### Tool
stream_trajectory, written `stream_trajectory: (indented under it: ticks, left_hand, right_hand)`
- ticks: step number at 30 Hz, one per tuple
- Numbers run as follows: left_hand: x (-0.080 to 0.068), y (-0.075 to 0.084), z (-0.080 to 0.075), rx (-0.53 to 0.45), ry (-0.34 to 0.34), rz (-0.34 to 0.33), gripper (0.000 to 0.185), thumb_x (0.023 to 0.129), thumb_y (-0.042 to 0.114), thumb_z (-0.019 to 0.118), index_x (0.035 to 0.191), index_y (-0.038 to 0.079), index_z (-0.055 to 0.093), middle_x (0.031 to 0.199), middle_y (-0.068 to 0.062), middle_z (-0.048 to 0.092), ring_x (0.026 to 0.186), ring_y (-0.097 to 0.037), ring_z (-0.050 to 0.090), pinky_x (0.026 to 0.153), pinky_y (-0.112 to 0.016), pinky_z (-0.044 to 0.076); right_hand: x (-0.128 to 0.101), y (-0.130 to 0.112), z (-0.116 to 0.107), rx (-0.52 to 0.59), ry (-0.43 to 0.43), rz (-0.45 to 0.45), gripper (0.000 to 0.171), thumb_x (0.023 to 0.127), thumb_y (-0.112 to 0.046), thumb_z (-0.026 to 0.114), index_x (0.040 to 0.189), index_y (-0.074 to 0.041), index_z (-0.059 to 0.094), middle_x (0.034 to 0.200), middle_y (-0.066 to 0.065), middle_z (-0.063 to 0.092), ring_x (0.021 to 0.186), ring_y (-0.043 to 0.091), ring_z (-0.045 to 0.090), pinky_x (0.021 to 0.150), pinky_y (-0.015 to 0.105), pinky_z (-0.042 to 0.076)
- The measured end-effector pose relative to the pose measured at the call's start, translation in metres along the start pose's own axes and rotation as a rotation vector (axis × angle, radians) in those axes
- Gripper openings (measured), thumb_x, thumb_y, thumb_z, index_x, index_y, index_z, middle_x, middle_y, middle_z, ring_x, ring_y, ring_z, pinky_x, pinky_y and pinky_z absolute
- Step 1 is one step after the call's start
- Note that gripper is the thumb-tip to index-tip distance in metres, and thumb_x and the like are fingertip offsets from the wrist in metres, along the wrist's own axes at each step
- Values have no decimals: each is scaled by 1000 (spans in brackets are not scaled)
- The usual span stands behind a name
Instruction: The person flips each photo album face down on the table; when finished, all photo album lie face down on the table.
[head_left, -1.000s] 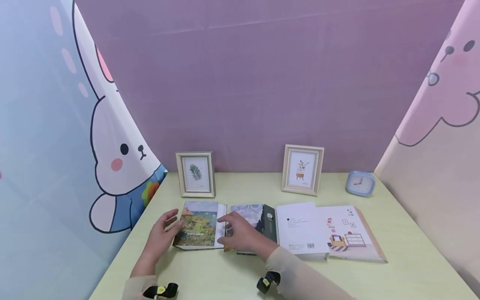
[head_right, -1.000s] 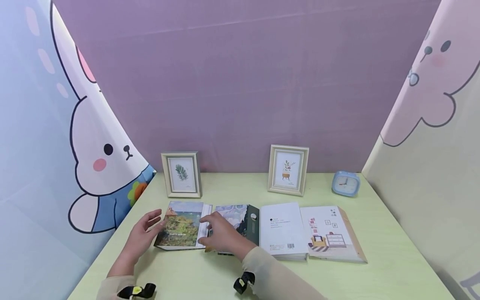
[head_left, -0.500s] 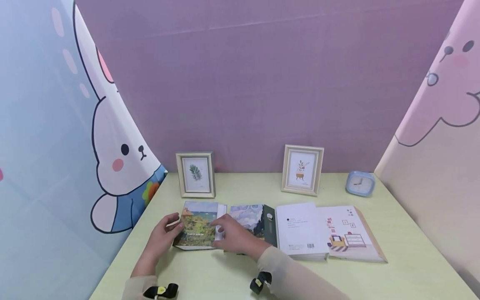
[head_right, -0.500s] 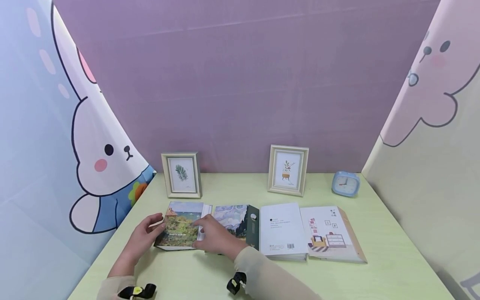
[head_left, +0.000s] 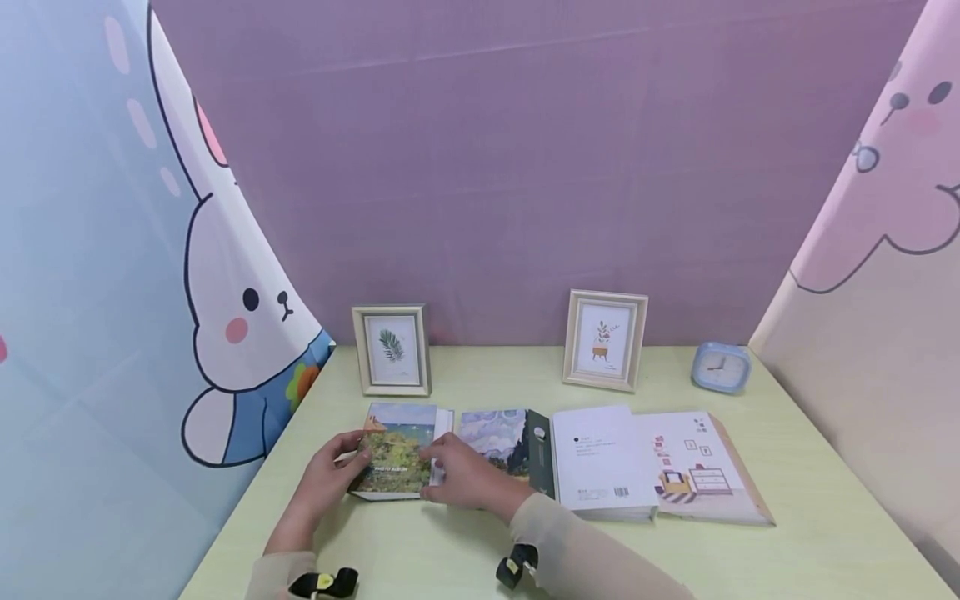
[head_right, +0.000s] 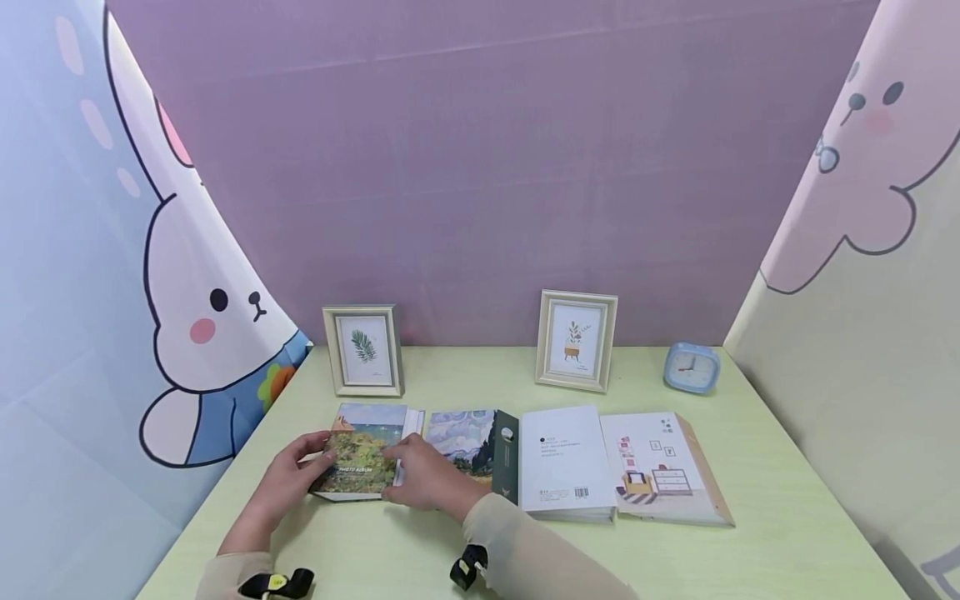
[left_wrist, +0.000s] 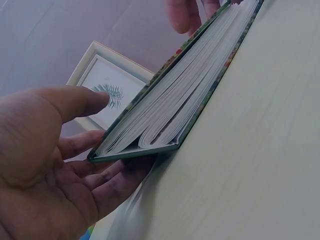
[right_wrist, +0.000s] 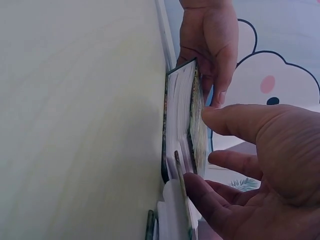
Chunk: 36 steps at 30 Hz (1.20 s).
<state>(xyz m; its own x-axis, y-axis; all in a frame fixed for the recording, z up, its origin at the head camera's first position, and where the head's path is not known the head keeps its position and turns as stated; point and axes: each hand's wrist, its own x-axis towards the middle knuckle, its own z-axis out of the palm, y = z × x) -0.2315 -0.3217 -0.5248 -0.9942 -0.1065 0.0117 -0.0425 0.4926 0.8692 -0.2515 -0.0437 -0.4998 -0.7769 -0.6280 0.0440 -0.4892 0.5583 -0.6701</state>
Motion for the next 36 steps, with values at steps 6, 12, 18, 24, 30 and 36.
stream_trajectory:
  ticks: [6,12,18,24,30,36]
  left_hand:
    - [2,-1,2,1,20,-1,55,105,31,67,151,7,51,149,-21,53,131,-42,59,105,-52,53]
    - [3,2,1,-21,55,24,45,105,21,66,147,9,57,145,-19,57,123,-37,64,95,-38,59]
    - [2,6,0,-93,77,26,42,105,16,65,146,10,58,143,-17,58,118,-31,67,87,-22,56]
    - [0,10,-4,-207,76,38,46,105,18,65,148,6,56,147,-17,56,114,-16,67,87,-18,55]
    - [-2,13,-7,-327,18,56,48,108,24,61,152,8,53,156,-13,49,118,-7,62,92,-21,56]
    - [-3,16,-4,-455,-57,88,50,110,26,56,157,10,47,162,-9,40,124,-11,60,93,-32,59]
  right_hand:
    - [1,2,2,-21,4,-9,59,88,-28,86,140,-11,66,139,5,54,95,7,61,88,23,56]
    - [4,4,3,-23,7,-28,56,88,-26,86,139,-10,68,140,7,53,90,3,60,86,21,55]
    - [4,4,4,21,6,-25,55,89,-24,85,138,-8,67,138,6,51,91,6,62,82,20,55]
    - [4,2,3,50,27,-11,54,89,-23,86,137,-8,67,134,4,51,92,6,61,80,20,55]
    - [4,0,4,119,41,6,57,89,-20,86,140,-10,65,130,-1,49,95,9,62,79,21,56]
    - [4,-1,3,195,33,-10,62,88,-13,85,145,-9,61,129,-1,49,96,13,63,76,19,56]
